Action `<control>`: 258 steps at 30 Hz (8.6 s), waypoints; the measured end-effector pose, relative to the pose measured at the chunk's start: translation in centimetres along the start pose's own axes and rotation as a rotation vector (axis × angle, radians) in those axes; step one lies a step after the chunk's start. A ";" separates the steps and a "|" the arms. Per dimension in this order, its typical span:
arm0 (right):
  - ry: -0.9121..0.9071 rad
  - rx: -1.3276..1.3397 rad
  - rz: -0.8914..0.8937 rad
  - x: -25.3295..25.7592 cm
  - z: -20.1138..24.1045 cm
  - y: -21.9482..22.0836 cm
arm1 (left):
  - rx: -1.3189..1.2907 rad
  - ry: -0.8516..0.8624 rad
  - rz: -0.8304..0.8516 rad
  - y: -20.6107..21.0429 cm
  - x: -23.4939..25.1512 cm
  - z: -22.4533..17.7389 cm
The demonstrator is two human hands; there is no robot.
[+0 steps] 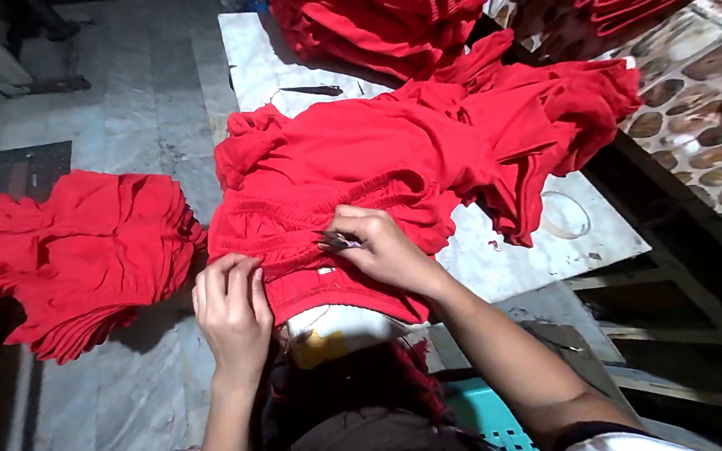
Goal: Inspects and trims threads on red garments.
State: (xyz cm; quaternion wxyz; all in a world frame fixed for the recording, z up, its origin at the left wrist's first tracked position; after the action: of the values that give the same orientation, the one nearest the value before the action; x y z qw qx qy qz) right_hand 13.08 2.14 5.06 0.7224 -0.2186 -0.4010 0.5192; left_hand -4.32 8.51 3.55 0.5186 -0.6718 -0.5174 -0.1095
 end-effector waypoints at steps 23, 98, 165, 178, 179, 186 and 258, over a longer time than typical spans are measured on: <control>0.025 -0.208 0.053 -7.2 2.8 0.5 | -0.998 -0.179 0.314 3.8 -2.7 -2.2; -0.288 0.011 -0.167 -7.9 7.3 1.4 | -0.501 -0.013 0.168 3.4 -0.7 -1.8; -0.061 -0.208 -0.041 -6.3 2.4 -0.3 | -0.280 0.119 0.186 1.6 -3.3 1.2; 0.103 -0.055 -0.115 -3.0 -1.1 -1.1 | -0.025 0.101 0.168 2.3 -2.0 -5.7; 0.133 -0.066 -0.146 -2.8 -1.8 -1.0 | 0.039 0.105 0.160 3.0 -2.0 -5.9; 0.112 -0.269 -0.224 -2.8 -1.8 -0.6 | 0.069 0.269 0.229 3.0 -2.8 -6.3; 0.216 0.201 -0.080 -4.6 -1.8 0.9 | -0.593 -0.333 0.396 5.7 -0.2 -0.6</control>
State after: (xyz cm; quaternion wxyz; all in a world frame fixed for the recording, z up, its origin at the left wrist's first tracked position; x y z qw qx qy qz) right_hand 13.42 -1.63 1.71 0.7997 -0.1836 -0.2751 0.5010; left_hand 0.45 8.32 0.36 0.2223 -0.8879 -0.4006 -0.0416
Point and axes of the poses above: each hand's wrist, its own x-axis towards the middle knuckle, its own y-axis out of the palm, z = x × y, the point moved 10 cm from there along x, towards the middle knuckle, and after that the axes turned 2 degrees about x, right-handed, at the moved point
